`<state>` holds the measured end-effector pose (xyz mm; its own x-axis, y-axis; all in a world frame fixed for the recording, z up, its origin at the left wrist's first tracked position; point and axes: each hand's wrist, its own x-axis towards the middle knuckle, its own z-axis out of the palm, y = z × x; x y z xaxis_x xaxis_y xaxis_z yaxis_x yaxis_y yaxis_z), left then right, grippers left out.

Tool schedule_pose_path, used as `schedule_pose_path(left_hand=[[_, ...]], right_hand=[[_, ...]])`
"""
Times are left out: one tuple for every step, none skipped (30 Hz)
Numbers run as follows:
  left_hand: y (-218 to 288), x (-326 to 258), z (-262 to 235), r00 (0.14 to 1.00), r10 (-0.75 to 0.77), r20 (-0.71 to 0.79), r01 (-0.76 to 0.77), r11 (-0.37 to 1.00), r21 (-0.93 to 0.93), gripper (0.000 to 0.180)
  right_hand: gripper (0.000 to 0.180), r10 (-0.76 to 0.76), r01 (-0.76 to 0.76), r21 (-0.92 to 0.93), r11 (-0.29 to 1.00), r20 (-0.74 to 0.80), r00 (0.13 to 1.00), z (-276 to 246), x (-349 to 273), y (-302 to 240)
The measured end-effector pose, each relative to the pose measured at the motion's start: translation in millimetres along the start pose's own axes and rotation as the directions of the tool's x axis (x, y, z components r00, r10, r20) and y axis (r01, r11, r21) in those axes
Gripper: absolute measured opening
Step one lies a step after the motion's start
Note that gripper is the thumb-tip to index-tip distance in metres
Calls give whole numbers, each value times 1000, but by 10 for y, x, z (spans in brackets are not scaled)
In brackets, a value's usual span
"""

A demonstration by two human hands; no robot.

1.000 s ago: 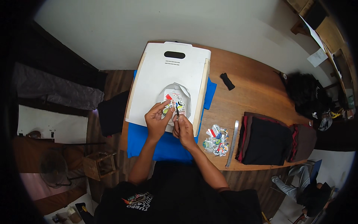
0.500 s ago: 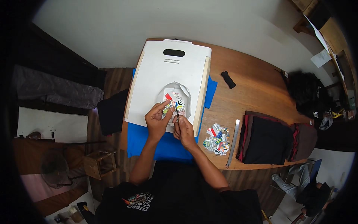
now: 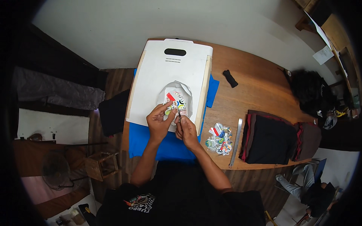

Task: Aligning graphic transfers on a t-shirt using a ruler and cutting graphics from a sheet.

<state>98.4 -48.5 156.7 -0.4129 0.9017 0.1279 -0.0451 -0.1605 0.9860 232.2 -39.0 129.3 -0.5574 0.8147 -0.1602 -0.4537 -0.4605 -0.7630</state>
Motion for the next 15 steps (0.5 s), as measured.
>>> schedule_pose_path(left_hand=[[7,-4,6,1000,-11,-2,11,1000,-11,39],[5,-6,7,1000,-11,-1,11,1000,-11,39],[-1,-10,3,1000,1,0,-1,1000,-6,39],[0,-12,2,1000,13,1,-13,1000,-1,40],[3,-4,15,1000,14,0,-14,1000,-1,40],[13,18,42,999,20,-32,-20,1000,-10,37],[19,30,54,998,25,-64,-26,999,-20,35],[8,25,41,998,26,-65,-27,999,-20,35],[-3,20,30,998,23,-61,-23,1000,6,36],[-7,18,25,998,20,-57,-18,999,31,36],[-8,16,32,998,21,-57,-19,999,31,36],[15,21,46,998,24,-56,-24,1000,0,36],[31,25,54,998,26,-55,-28,999,-31,36],[36,27,55,998,27,-54,-29,999,-30,36],[43,25,57,998,30,-61,-32,999,-27,36]], right_hand=[[37,-15,15,-41,999,10,1000,-14,1,6],[38,-29,30,-81,996,20,999,-20,0,7],[38,-29,30,-81,996,20,999,-15,-1,11],[36,-38,38,-55,998,0,999,-4,-1,19],[35,-47,46,-29,999,-21,999,3,-3,22],[35,-47,46,-29,999,-20,999,11,-8,14],[35,-37,37,-22,999,-21,999,22,-15,0],[35,-28,28,-14,1000,-22,999,30,-19,-7],[35,-29,28,-15,999,-23,999,27,-26,-5],[35,-41,41,-14,999,-4,999,22,-35,4],[36,-54,54,-14,998,15,998,16,-42,12],[36,-54,54,-14,998,15,998,6,-50,22],[37,-40,41,-36,999,24,999,-8,-57,30],[39,-26,28,-58,998,33,999,-18,-59,37],[39,-27,29,-58,998,32,999,-21,-62,41]])
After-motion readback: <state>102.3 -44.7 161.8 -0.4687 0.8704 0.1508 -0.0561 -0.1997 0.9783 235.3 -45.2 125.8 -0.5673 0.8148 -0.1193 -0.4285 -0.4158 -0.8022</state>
